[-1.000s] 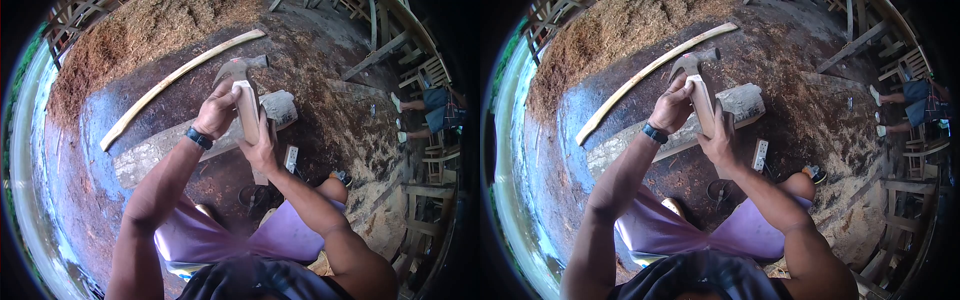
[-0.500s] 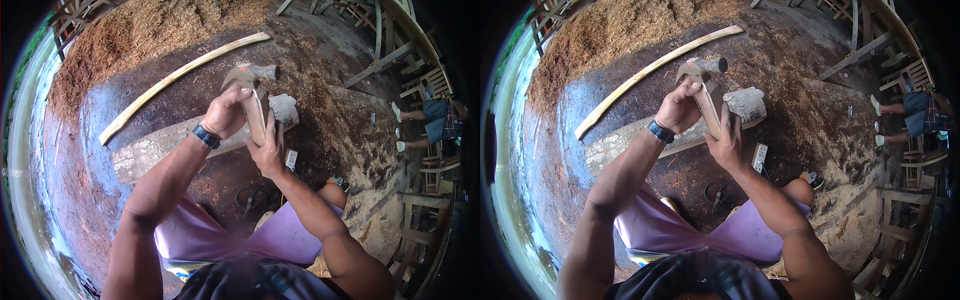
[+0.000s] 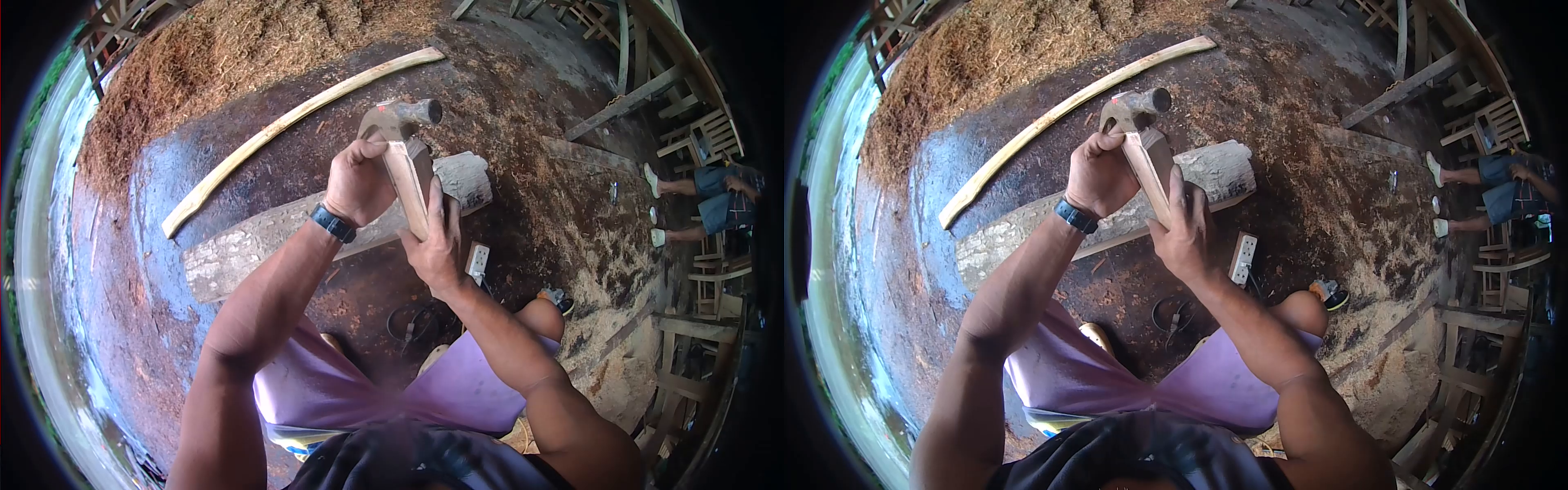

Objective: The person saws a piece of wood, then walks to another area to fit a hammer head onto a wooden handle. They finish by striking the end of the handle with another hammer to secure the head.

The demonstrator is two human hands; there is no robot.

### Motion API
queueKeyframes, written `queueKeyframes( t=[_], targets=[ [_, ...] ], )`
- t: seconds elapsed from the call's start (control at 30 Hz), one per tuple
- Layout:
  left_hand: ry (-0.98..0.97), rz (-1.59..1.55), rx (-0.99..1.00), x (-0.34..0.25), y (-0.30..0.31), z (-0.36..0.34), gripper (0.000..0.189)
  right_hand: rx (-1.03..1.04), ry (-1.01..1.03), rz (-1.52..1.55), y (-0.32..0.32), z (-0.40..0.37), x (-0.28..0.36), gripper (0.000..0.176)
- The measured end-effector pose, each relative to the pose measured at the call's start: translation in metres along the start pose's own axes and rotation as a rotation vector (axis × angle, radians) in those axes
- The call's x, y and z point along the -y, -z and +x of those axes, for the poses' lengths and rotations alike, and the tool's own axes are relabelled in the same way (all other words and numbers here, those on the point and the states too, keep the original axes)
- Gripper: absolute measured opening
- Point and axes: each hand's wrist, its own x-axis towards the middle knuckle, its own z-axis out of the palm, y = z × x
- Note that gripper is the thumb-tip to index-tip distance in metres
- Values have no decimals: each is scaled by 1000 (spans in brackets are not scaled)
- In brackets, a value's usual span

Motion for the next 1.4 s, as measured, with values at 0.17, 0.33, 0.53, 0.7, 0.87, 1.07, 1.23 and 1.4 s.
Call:
queueKeyframes(
  t=[0.17,0.33,0.53,0.7,0.87,1.07,1.23,1.4],
  targets=[
    [15,-77,-41,-4,-9,-1,49,29,-26,10,-1,0,3,102],
    [6,100,-12,3,11,1,58,69,-28,24,-2,2,4,103],
    [20,220,-32,9,12,4,58,80,-84,125,-9,0,-4,108],
    [36,187,-38,12,14,5,56,102,-132,152,-10,-2,-10,109],
    [22,197,-61,19,7,5,61,109,-240,245,-20,-4,-22,109],
    [23,235,-73,19,5,7,76,121,-287,316,-22,-5,-27,111],
    [38,338,-81,20,12,8,80,128,-284,322,-25,-9,-27,115],
    [110,408,-124,21,15,6,80,107,-353,480,-24,-7,-20,111]
  ],
)
